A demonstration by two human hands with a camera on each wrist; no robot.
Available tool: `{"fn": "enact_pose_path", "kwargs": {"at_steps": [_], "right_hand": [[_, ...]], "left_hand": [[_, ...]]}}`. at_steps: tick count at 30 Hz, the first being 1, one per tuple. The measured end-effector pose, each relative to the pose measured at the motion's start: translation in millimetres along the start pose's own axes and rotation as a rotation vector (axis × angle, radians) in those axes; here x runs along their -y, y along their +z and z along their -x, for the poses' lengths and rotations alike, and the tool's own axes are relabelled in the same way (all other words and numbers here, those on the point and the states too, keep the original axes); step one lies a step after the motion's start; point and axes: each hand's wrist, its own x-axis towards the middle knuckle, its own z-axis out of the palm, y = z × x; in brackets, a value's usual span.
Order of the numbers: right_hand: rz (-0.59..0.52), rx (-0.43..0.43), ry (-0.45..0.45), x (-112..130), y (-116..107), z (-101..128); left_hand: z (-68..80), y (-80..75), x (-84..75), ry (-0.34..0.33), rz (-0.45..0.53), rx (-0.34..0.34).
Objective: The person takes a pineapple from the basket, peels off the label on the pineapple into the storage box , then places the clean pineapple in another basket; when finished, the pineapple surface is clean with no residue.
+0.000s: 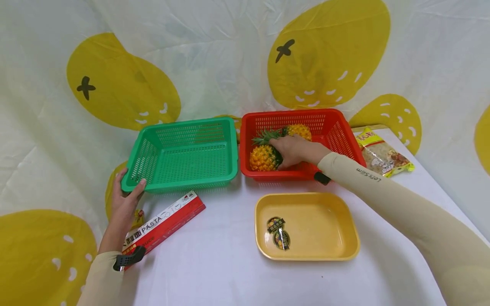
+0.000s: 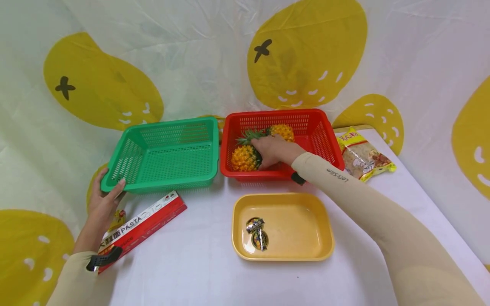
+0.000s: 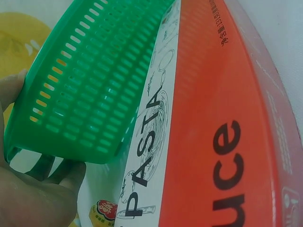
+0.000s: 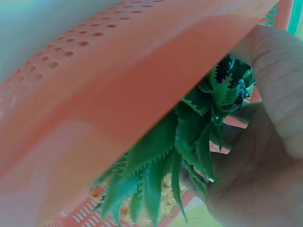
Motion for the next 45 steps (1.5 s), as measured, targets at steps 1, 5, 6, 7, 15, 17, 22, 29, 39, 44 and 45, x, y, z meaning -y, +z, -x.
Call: {"fn": "enact_pose_path", "kwargs": {"at_steps": [1,5,6,7,15,17,22,29,39,44,45], "right_hand": [[-0.002,0.001,-0.002,0,0,1],[-0.02,0.008,-0.009,-1,-1,2],[-0.019,0.005,-0.016,-2,-1,2],[-0.02,0.002,-0.023,-3,-1,2],[-0.041,-0.006,-0.028,-8,1,3],[-0.04,-0.005,-0.03,-9,1,3],[-0.04,-0.004,-0.033,-9,1,4],[-0.02,-0.011,-0.041,-11,2,4],[-0.021,-0.029,-0.049,-13,6,4],[-0.016,-0.05,-0.065,-14,7,6],[-0.015,-0.052,-0.068,-14,6,6]], "left_hand": [[0.5,0.2,-0.3,-0.001,-0.007,-0.004],[1.6,0.6,-0.9,-0.004,-0.018,-0.011],[1.9,0.6,-1.0,-0.004,-0.02,-0.01],[1.9,0.7,-1.0,-0.002,-0.017,-0.008],[1.7,0.9,0.5,0.016,0.02,0.011],[1.6,1.0,0.5,0.017,0.028,0.011],[1.3,1.3,0.2,0.013,0.031,0.009],[1.0,0.7,1.2,0.015,0.042,0.014],[-0.3,0.6,-0.1,-0.01,0.023,-0.005],[-0.7,0.6,-0.4,-0.017,0.012,-0.01],[-0.7,0.6,-0.4,-0.018,0.013,-0.01]]}}
